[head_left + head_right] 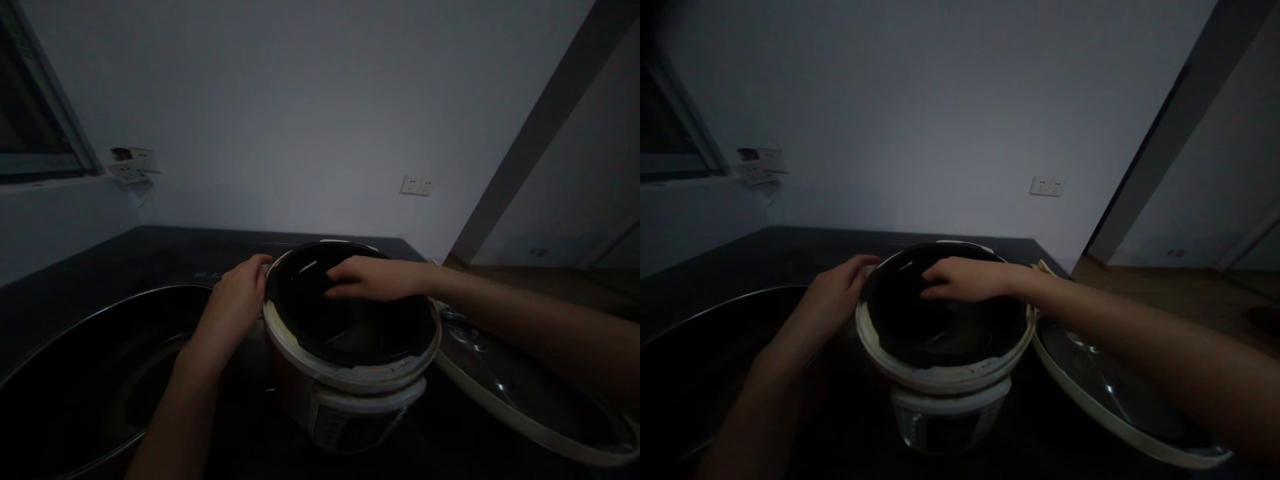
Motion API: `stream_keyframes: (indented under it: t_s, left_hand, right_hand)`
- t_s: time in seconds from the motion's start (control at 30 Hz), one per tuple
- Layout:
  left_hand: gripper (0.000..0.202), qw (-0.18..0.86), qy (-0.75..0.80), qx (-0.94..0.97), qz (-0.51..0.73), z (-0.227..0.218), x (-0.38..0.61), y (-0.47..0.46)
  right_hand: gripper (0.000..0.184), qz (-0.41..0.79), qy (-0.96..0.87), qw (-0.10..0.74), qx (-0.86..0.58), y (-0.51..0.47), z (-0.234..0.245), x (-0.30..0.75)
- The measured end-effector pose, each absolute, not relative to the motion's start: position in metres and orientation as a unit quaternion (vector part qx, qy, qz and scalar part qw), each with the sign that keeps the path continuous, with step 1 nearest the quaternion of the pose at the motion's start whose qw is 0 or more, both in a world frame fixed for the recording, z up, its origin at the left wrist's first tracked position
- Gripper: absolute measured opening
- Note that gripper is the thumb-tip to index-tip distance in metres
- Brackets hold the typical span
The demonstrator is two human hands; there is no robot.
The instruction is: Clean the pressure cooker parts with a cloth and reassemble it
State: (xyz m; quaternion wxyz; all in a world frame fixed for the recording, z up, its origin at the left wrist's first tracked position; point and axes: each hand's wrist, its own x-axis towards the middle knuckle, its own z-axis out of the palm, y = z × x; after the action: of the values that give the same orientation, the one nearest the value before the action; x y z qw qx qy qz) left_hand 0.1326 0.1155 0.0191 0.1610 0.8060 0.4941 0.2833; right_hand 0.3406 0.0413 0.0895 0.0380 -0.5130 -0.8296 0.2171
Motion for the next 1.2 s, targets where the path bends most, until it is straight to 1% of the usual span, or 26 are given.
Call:
stream_keyframes:
  t_s: [0.13, 0.2, 0.27, 0.33, 0.37, 0.4, 0.5, 0.57, 0.6, 0.7, 0.8, 0.9, 0.97, 1.0, 1.03, 1.07, 1.1, 1.13, 1.17, 1.2]
  left_hand:
    - [0.041, 0.144, 0.482, 0.807, 0.309, 0.02, 0.129, 0.116]
    - [0.041, 0.126, 0.459, 0.803, 0.359, 0.025, 0.127, 0.111]
    - [0.039, 0.124, 0.422, 0.787, 0.433, 0.031, 0.127, 0.098]
    - [0.036, 0.185, 0.362, 0.763, 0.503, 0.038, 0.13, 0.077]
    - [0.036, 0.243, 0.323, 0.75, 0.524, 0.041, 0.134, 0.064]
    - [0.038, 0.322, 0.277, 0.735, 0.529, 0.042, 0.138, 0.052]
    - [0.056, 0.531, 0.147, 0.684, 0.477, 0.043, 0.155, 0.02]
    - [0.067, 0.639, 0.102, 0.638, 0.419, 0.044, 0.163, 0.009]
    - [0.068, 0.684, 0.097, 0.609, 0.39, 0.044, 0.166, 0.005]
    - [0.07, 0.777, 0.124, 0.521, 0.331, 0.05, 0.171, -0.003]
    - [0.065, 0.805, 0.168, 0.456, 0.34, 0.058, 0.173, -0.015]
    - [0.051, 0.782, 0.206, 0.432, 0.4, 0.065, 0.17, -0.021]
    - [0.048, 0.727, 0.234, 0.448, 0.466, 0.07, 0.161, -0.01]
    - [0.048, 0.68, 0.254, 0.468, 0.505, 0.073, 0.153, 0.001]
    - [0.05, 0.614, 0.276, 0.496, 0.549, 0.075, 0.145, 0.016]
    - [0.052, 0.527, 0.297, 0.539, 0.586, 0.077, 0.136, 0.033]
    - [0.053, 0.416, 0.326, 0.596, 0.605, 0.079, 0.128, 0.052]
    - [0.053, 0.3, 0.356, 0.674, 0.574, 0.078, 0.121, 0.071]
    - [0.05, 0.259, 0.368, 0.701, 0.553, 0.076, 0.116, 0.088]
    - [0.045, 0.242, 0.374, 0.72, 0.532, 0.072, 0.113, 0.104]
  right_hand:
    - [0.018, 0.248, -0.771, 0.239, -0.535, 0.0, 0.099, 0.363]
    - [0.02, 0.249, -0.734, 0.344, -0.53, -0.025, 0.098, 0.367]
    - [0.02, 0.238, -0.692, 0.433, -0.526, -0.046, 0.092, 0.367]
    - [0.017, 0.237, -0.654, 0.504, -0.512, -0.062, 0.084, 0.363]
    - [0.016, 0.243, -0.636, 0.534, -0.501, -0.067, 0.079, 0.36]
    - [0.015, 0.252, -0.62, 0.562, -0.486, -0.071, 0.075, 0.357]
    - [0.017, 0.292, -0.587, 0.617, -0.435, -0.075, 0.064, 0.348]
    - [0.02, 0.312, -0.579, 0.638, -0.401, -0.074, 0.061, 0.342]
    - [0.021, 0.32, -0.578, 0.643, -0.386, -0.073, 0.061, 0.339]
    - [0.019, 0.33, -0.596, 0.642, -0.35, -0.07, 0.067, 0.331]
    - [0.015, 0.295, -0.619, 0.637, -0.352, -0.069, 0.075, 0.321]
    - [0.023, 0.231, -0.607, 0.652, -0.391, -0.067, 0.076, 0.315]
    - [0.031, 0.21, -0.599, 0.652, -0.415, -0.065, 0.071, 0.317]
    - [0.031, 0.199, -0.602, 0.644, -0.428, -0.064, 0.067, 0.321]
    - [0.03, 0.181, -0.611, 0.63, -0.445, -0.062, 0.062, 0.324]
    - [0.027, 0.157, -0.622, 0.61, -0.465, -0.06, 0.058, 0.329]
    - [0.025, 0.127, -0.636, 0.584, -0.488, -0.058, 0.053, 0.332]
    - [0.024, 0.094, -0.651, 0.554, -0.51, -0.057, 0.048, 0.336]
    - [0.023, 0.06, -0.668, 0.522, -0.527, -0.055, 0.043, 0.338]
    - [0.023, 0.024, -0.684, 0.489, -0.54, -0.054, 0.038, 0.339]
